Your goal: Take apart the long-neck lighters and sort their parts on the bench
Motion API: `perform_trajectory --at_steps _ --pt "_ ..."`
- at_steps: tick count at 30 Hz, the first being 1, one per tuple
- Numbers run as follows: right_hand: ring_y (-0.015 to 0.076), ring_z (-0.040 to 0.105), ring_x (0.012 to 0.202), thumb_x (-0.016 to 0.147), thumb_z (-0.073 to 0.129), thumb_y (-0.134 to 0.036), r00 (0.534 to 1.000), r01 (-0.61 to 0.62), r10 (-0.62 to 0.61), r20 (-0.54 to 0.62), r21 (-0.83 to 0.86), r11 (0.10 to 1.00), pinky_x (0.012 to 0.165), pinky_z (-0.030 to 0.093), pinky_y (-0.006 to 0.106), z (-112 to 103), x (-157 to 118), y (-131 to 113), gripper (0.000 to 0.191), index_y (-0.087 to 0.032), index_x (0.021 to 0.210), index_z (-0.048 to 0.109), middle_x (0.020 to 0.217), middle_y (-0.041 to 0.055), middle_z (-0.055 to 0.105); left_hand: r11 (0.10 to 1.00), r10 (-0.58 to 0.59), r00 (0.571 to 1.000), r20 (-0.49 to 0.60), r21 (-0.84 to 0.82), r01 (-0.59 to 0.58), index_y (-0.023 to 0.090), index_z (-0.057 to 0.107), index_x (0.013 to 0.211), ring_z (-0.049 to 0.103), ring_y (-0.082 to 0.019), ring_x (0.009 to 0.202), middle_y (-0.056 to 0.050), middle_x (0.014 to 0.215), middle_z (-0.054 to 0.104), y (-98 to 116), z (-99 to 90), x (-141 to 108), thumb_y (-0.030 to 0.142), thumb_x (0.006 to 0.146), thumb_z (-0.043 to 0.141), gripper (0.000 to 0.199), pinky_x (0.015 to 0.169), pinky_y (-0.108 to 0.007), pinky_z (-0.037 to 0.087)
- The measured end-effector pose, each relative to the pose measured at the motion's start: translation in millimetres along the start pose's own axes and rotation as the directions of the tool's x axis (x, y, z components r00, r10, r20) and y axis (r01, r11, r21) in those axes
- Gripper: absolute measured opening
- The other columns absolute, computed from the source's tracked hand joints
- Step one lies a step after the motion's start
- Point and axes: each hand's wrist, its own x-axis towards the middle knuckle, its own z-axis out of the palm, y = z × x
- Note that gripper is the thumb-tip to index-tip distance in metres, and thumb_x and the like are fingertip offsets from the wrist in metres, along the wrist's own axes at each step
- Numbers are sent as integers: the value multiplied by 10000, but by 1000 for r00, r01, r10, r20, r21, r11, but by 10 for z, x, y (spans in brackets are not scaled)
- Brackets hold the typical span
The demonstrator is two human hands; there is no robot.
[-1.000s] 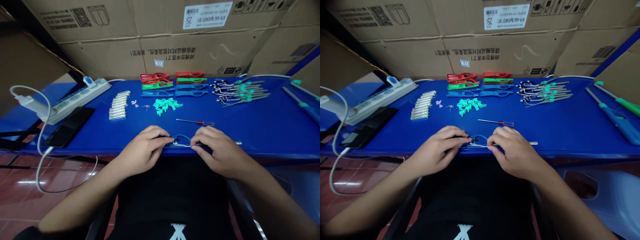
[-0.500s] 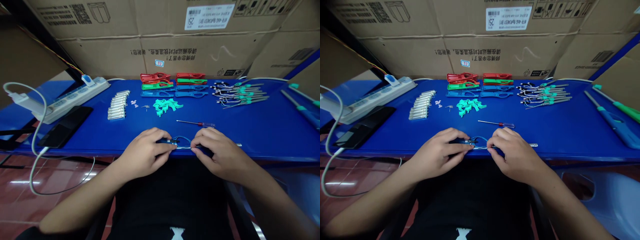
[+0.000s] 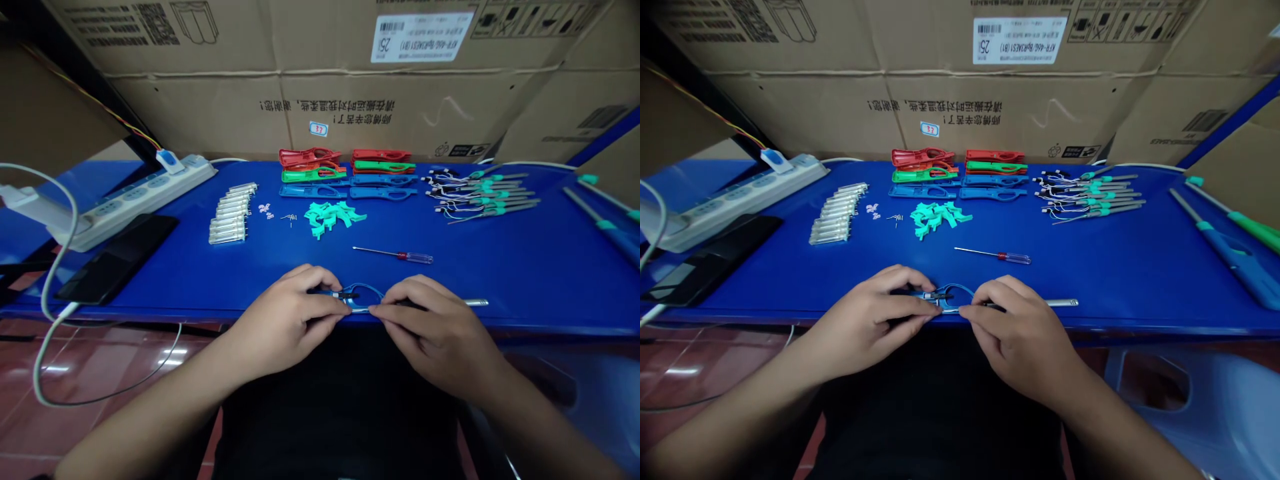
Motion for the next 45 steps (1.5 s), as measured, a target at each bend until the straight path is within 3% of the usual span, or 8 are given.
perform_trajectory --at_steps 9,16,26,31,35,41,45 --pt "190 582 939 941 533 -123 992 -86 90 86 -46 995 827 472 383 -19 -14 -80 218 -199 1037 713 1022 61 645 1000 -25 999 41 -2 25 241 705 1047 576 -186 1041 -46 1113 597 46 -25 37 178 953 551 191 919 -360 483" --pt "192 565 913 948 512 -114 996 -57 63 58 -96 994 805 465 369 40 -73 -102 222 -186 1043 698 987 64 644 1000 -23 999 30 -4 23 256 707 1058 568 -194 1075 -52 1165 596 35 -4 -3 163 963 531 221 931 -355 475" --pt "219 559 881 944 473 -109 995 -25 44 88 -205 978 793 452 396 -8 35 -162 223 -157 987 687 943 81 636 994 -46 998 49 100 41 262 679 1068 539 -241 1090 -63 1235 583 79 45 -56 122 950 485 267 919 -438 461" --pt "214 547 899 940 490 -129 992 -74 88 95 -143 987 819 449 401 5 -2 -137 204 -180 1021 671 955 74 620 999 -43 999 -9 -10 42 219 634 1109 572 -212 1092 -56 1160 658 61 51 -57 166 962 531 188 953 -407 478" --pt "201 543 873 918 514 -124 994 -83 89 62 -89 993 821 442 395 10 16 -135 168 -198 964 658 913 57 615 1000 3 1000 -19 24 -3 241 688 1097 583 -213 1102 -54 1201 659 48 44 -54 158 961 525 227 952 -409 484" --pt "199 569 878 921 567 -173 997 -82 83 6 -64 995 939 407 459 69 60 -169 99 -226 943 648 898 34 636 999 -24 1000 15 29 24 236 690 1093 569 -216 1096 -59 1205 634 46 40 -52 163 957 523 227 947 -413 475" --pt "202 551 896 923 565 -167 991 -118 121 57 -48 992 879 421 420 69 79 -193 98 -218 959 641 915 39 625 999 -42 999 34 16 41 234 674 1086 552 -211 1097 -56 1188 612 56 24 -42 159 962 509 220 955 -407 461"
